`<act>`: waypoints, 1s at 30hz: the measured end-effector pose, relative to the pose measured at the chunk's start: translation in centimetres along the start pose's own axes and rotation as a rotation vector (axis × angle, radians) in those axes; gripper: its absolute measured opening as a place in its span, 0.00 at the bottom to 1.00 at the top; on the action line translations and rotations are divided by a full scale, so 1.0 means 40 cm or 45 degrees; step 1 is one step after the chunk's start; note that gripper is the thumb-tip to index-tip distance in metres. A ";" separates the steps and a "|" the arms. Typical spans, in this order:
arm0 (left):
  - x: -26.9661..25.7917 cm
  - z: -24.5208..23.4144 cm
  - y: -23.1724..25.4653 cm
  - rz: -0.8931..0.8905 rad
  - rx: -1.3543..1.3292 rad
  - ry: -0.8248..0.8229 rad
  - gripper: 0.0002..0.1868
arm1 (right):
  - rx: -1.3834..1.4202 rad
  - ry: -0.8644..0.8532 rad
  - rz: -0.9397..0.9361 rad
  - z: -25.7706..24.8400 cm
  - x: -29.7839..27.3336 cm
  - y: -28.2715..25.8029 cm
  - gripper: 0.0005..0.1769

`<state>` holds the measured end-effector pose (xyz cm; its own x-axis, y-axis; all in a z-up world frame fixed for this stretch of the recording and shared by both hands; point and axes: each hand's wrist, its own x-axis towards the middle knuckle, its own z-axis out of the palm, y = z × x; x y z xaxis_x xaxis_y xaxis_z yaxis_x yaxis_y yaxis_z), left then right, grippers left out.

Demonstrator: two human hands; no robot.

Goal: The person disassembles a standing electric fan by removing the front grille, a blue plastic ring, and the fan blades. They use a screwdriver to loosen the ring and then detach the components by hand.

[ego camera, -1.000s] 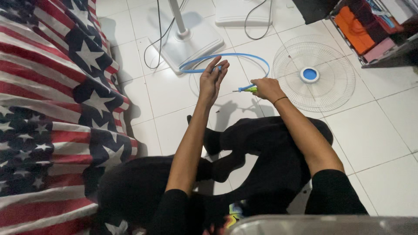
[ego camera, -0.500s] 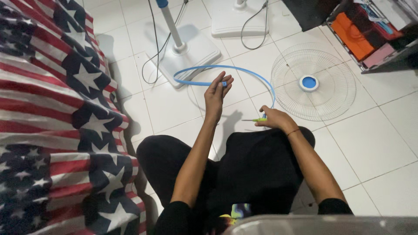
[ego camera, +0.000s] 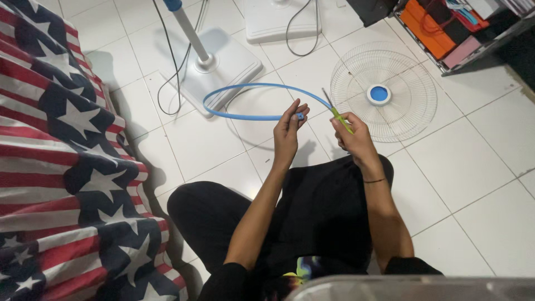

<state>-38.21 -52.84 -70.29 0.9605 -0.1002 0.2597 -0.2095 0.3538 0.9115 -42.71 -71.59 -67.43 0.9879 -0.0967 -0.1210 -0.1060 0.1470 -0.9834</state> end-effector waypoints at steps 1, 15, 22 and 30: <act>0.004 0.003 0.006 0.002 -0.025 -0.008 0.22 | -0.121 0.025 -0.113 0.015 -0.009 -0.007 0.12; 0.001 -0.137 0.157 -0.222 -0.713 0.026 0.24 | -1.151 0.068 -0.915 0.143 -0.172 -0.202 0.16; -0.009 -0.150 0.160 -0.227 -0.739 0.061 0.24 | -1.003 0.075 -0.974 0.161 -0.164 -0.180 0.16; -0.025 -0.133 0.160 -0.201 -0.717 0.135 0.25 | -0.018 0.070 -0.622 0.181 -0.078 -0.043 0.12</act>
<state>-39.53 -45.52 -66.42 0.9912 -0.1087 0.0750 0.0391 0.7841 0.6194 -44.79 -64.43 -64.37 0.9152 -0.2029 0.3482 0.3663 0.0585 -0.9287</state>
